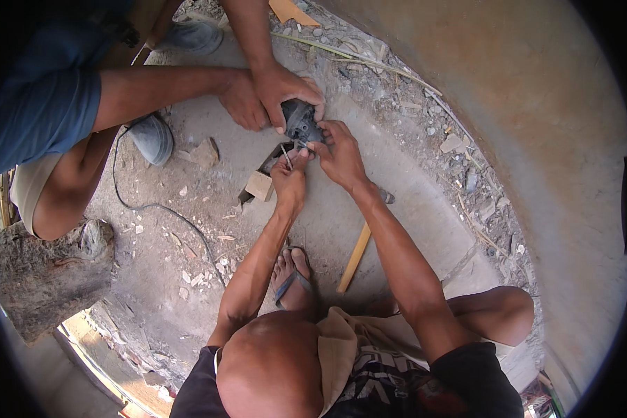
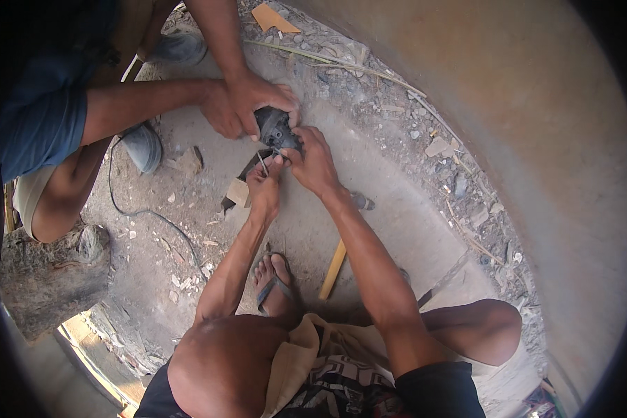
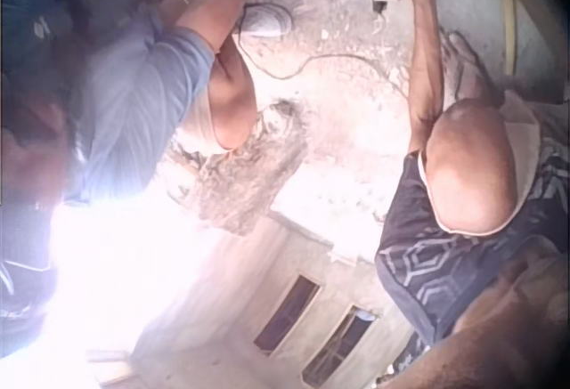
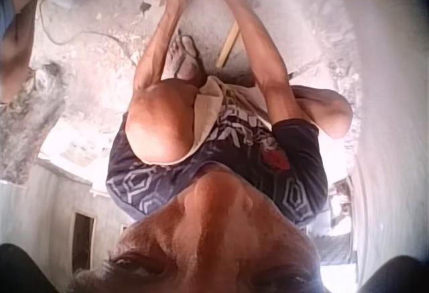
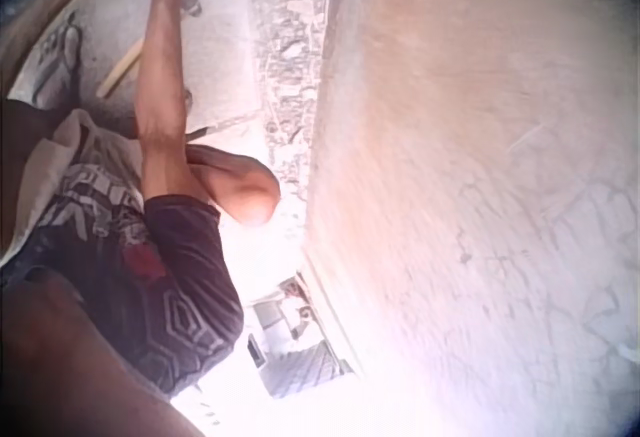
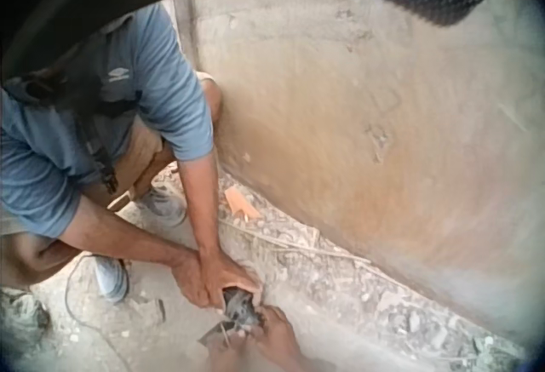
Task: The person uses a hammer to tap a small metal component held by another person against a power tool. They then use a wrench to tighten a nut on the tool while the other person holds it steady.
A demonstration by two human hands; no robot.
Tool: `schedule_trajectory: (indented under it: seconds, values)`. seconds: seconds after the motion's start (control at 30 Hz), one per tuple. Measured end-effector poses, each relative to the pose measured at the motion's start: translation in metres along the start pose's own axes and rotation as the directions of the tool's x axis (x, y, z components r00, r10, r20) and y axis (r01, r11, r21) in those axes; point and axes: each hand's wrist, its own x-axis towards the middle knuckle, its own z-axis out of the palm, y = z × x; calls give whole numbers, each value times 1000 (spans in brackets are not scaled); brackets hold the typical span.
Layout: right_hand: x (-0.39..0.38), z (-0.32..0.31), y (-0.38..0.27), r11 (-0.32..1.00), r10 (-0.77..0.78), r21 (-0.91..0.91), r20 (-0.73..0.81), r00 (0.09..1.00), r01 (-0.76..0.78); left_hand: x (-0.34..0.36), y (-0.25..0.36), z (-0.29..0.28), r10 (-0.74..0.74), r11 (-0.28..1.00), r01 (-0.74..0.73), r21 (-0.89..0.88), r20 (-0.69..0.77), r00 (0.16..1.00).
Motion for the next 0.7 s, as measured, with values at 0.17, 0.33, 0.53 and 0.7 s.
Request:
schedule_trajectory:
  seconds: [0.17, 0.33, 0.53, 0.7]
  values:
    - [-18, 0, -12, 999, 37, 0, -160, 986, -38, -1, 0, -5, 34, 994, -34, -107, -4, 999]
    - [-49, -17, -31, 947, 299, -13, -329, 896, -321, -1, -5, -5, -6, 995, 4, -95, -13, 1000]
    - [-83, -47, -52, 623, 644, -438, -182, 743, -648, 3, -11, -7, -19, 993, 16, -114, -21, 1000]
    - [-128, -45, -45, 307, 848, -720, -90, 523, -622, -1, -7, -4, -37, 987, 38, -155, 10, 999]
